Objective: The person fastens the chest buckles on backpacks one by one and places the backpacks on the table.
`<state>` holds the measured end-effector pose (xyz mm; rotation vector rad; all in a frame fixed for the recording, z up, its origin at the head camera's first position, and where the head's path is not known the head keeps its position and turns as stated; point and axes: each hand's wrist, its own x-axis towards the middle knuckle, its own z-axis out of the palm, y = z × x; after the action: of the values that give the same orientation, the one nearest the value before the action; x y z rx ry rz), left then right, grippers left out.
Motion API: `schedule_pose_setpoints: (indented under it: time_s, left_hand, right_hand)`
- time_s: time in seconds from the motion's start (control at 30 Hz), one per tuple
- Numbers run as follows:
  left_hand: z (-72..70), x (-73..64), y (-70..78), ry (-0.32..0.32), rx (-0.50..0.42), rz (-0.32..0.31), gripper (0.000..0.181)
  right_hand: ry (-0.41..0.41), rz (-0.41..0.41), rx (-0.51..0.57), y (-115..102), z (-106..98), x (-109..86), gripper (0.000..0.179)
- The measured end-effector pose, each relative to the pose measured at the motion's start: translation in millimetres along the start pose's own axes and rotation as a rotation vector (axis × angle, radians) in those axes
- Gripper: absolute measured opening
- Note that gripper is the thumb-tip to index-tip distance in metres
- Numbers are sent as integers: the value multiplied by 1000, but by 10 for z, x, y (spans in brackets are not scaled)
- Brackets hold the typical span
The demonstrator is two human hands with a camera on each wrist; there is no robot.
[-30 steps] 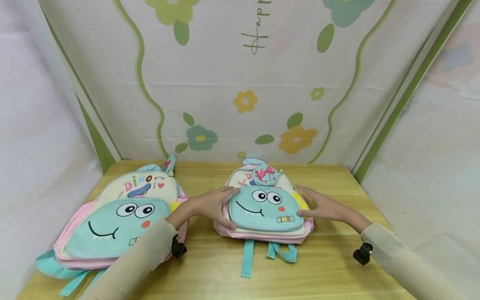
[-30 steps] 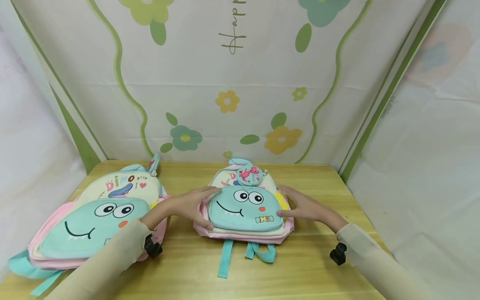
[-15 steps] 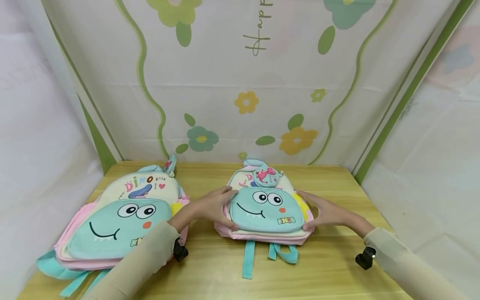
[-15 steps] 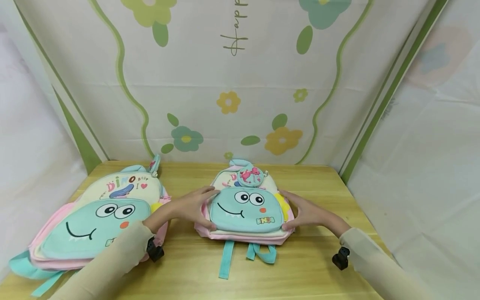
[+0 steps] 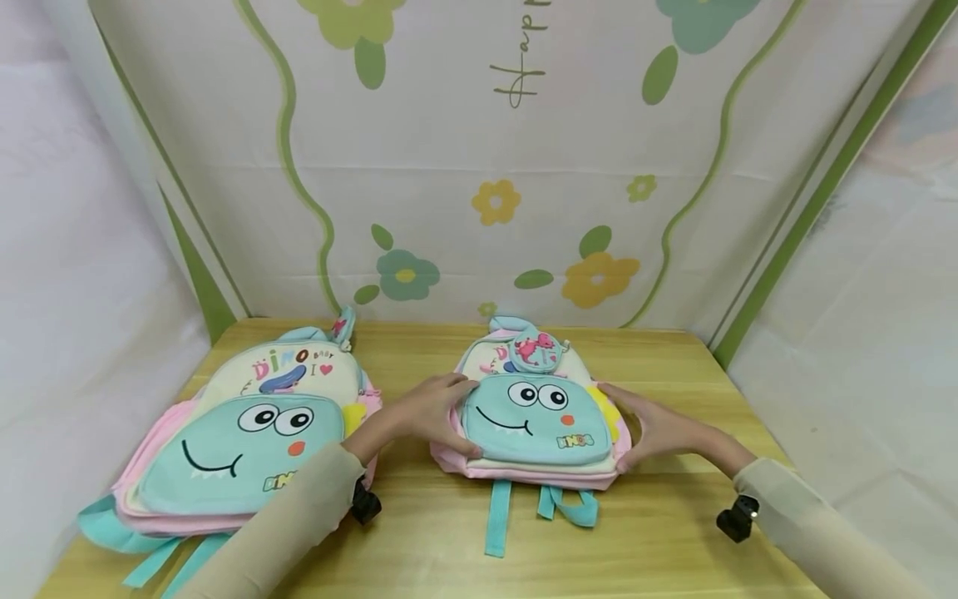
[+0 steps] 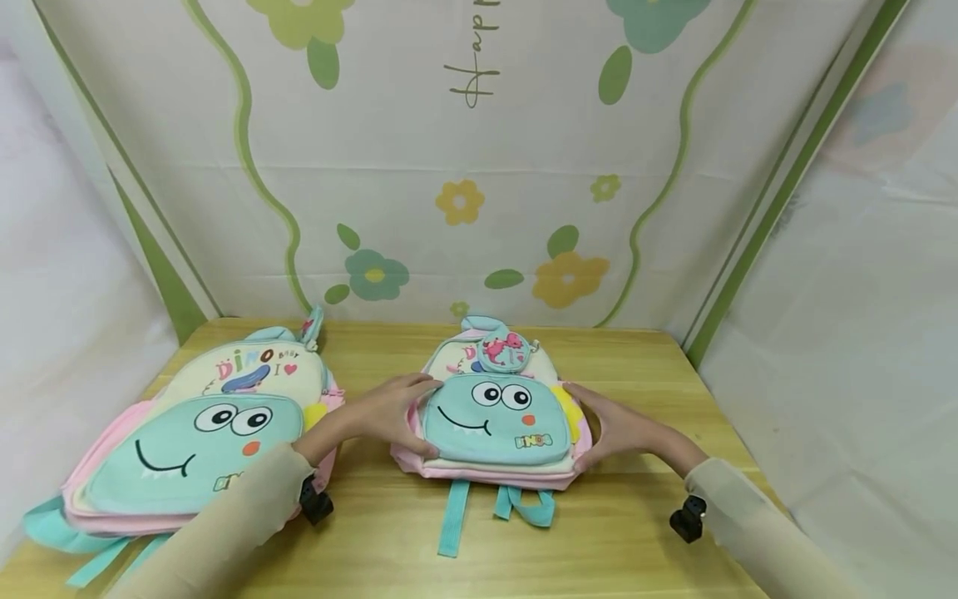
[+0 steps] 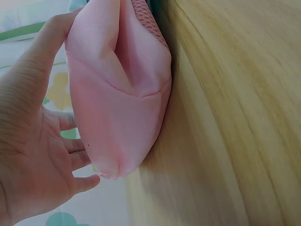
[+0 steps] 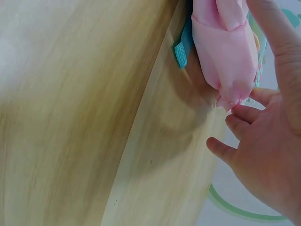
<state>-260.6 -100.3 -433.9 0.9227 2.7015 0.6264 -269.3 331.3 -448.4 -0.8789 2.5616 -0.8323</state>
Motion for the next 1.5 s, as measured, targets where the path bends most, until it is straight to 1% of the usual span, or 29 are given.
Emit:
schedule_pose_setpoints:
  time_s: [0.1, 0.23, 0.4, 0.57, 0.7, 0.77, 1.03, 1.17, 1.3, 1.4, 1.5]
  left_hand:
    - [4, 11, 1, 12, 2, 0, 111]
    - [48, 27, -10, 25, -6, 7, 111]
    - [88, 24, -24, 25, -2, -4, 112]
    - [61, 17, -33, 25, -11, -15, 112]
    - [41, 24, -30, 15, -14, -7, 113]
    - [39, 28, -25, 8, -15, -8, 113]
    - [27, 18, -12, -6, -20, 0, 111]
    - [12, 21, -3, -8, -13, -1, 110]
    - [9, 24, -1, -25, -10, -15, 110]
    - [17, 19, -4, -29, -17, -16, 111]
    - [14, 26, -2, -31, -26, -9, 111]
  right_hand:
    - [-20, -24, -2, 6, -17, 9, 134]
    - [-50, -44, -5, -4, -23, -4, 136]
    - [-77, -33, 7, -10, -3, -2, 135]
    - [-74, -22, 27, -46, -6, 10, 139]
    - [-64, -18, -7, -70, 4, -2, 143]
    - [-57, -19, -7, -75, 14, -11, 144]
    - [-26, -61, 39, -62, 46, -35, 143]
    - [-21, -56, 36, -58, 40, -26, 143]
    - [-37, -24, 28, -49, 36, -20, 144]
    - [-50, 8, 28, -35, 42, -21, 144]
    - [-52, 19, 39, -15, 43, -30, 143]
